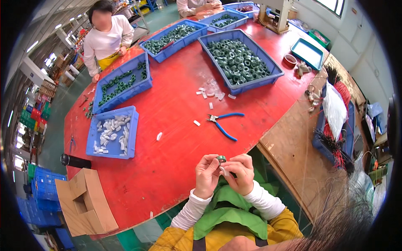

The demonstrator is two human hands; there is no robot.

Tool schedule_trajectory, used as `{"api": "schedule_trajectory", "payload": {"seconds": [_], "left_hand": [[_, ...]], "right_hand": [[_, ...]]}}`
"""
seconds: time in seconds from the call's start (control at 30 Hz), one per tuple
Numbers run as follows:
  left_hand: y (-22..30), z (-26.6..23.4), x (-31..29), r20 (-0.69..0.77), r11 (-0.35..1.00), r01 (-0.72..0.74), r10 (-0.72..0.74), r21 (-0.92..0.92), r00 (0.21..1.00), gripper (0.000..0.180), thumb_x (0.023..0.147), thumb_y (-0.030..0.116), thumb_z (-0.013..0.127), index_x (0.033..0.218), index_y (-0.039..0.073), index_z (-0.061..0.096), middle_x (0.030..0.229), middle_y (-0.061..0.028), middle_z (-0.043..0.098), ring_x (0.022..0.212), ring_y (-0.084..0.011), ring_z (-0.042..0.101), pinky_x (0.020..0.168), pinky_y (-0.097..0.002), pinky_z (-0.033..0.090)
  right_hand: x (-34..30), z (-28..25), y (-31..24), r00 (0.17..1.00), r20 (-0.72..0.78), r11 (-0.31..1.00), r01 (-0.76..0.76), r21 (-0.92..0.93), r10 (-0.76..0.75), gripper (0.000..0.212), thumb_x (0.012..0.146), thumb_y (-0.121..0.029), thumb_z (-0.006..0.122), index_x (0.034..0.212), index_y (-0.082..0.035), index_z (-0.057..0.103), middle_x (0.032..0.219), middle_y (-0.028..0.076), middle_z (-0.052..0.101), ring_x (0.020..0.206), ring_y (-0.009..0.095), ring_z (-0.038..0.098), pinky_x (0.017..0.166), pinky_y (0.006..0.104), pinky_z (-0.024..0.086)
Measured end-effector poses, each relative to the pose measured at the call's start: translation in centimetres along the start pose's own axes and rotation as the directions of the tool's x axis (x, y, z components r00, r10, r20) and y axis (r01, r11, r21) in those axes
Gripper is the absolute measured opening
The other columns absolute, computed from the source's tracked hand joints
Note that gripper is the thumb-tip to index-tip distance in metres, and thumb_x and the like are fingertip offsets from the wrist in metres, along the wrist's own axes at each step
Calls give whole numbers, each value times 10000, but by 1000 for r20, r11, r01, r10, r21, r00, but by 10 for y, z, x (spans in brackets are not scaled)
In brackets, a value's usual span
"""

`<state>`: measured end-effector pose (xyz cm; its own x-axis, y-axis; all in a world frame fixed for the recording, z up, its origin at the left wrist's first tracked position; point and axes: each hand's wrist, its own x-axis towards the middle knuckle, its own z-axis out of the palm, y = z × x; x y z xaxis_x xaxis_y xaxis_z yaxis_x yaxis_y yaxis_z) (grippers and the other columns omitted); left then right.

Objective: The person takes green rings from a tray onto the table and fits white sleeves onto the green rings by hand and with pliers.

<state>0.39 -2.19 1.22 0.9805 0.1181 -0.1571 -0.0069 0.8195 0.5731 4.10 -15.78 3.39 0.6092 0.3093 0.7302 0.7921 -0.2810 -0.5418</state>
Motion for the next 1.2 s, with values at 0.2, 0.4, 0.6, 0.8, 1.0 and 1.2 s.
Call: {"api": "schedule_trajectory", "payload": {"seconds": [0.2, 0.4, 0.6, 0.8, 1.0, 1.2], "left_hand": [[-3, 5, -2, 37, 995, -74, 72, 73, 997, 133, 932, 92, 571, 1050, 30, 576, 958, -106, 664, 857, -200, 666, 764, -340, 574], [2, 10, -8, 72, 967, -102, 88, 233, 994, 146, 932, 103, 577, 1042, 7, 586, 956, -103, 656, 851, -208, 668, 783, -348, 572], [8, 5, -7, 180, 966, -68, 23, 248, 983, 154, 926, 89, 580, 1051, 4, 607, 978, -104, 633, 845, -206, 659, 765, -344, 573], [7, 3, -4, 176, 976, 6, -45, 215, 983, 146, 927, 81, 574, 1047, 8, 610, 1030, -70, 558, 865, -198, 650, 760, -349, 574], [0, -5, -5, 172, 991, 45, -66, 122, 983, 156, 933, 128, 571, 1056, 44, 617, 1040, -71, 574, 889, -224, 636, 758, -386, 560], [-1, -4, -4, 206, 991, 22, -50, 134, 977, 170, 938, 138, 566, 1071, 40, 607, 1045, -63, 576, 934, -205, 622, 781, -394, 563]], "right_hand": [[17, -12, 10, 991, -96, 992, 82, -91, -91, 231, 716, -83, 739, 885, -101, 582, 899, 4, 698, 855, 213, 583, 775, 377, 428], [26, -15, 18, 994, -85, 994, 66, -83, -73, 228, 706, -104, 749, 864, -102, 585, 857, -4, 683, 818, 215, 585, 754, 369, 426], [24, -15, 23, 969, 77, 964, -240, 110, 233, 214, 718, -97, 755, 857, -55, 598, 800, 30, 656, 792, 208, 601, 723, 333, 446], [11, -12, 29, 756, 340, 589, -651, 480, 559, 175, 827, -137, 704, 873, -4, 602, 797, 67, 637, 801, 125, 624, 722, 269, 493], [-5, -16, 25, 746, 417, 673, -657, 339, 519, 192, 869, -119, 610, 1020, -2, 595, 919, 87, 624, 848, 160, 592, 747, 288, 470], [-9, -11, 24, 928, 276, 880, -338, 333, 252, 166, 837, -118, 611, 954, -1, 600, 903, 122, 602, 840, 281, 544, 731, 361, 456]]}}
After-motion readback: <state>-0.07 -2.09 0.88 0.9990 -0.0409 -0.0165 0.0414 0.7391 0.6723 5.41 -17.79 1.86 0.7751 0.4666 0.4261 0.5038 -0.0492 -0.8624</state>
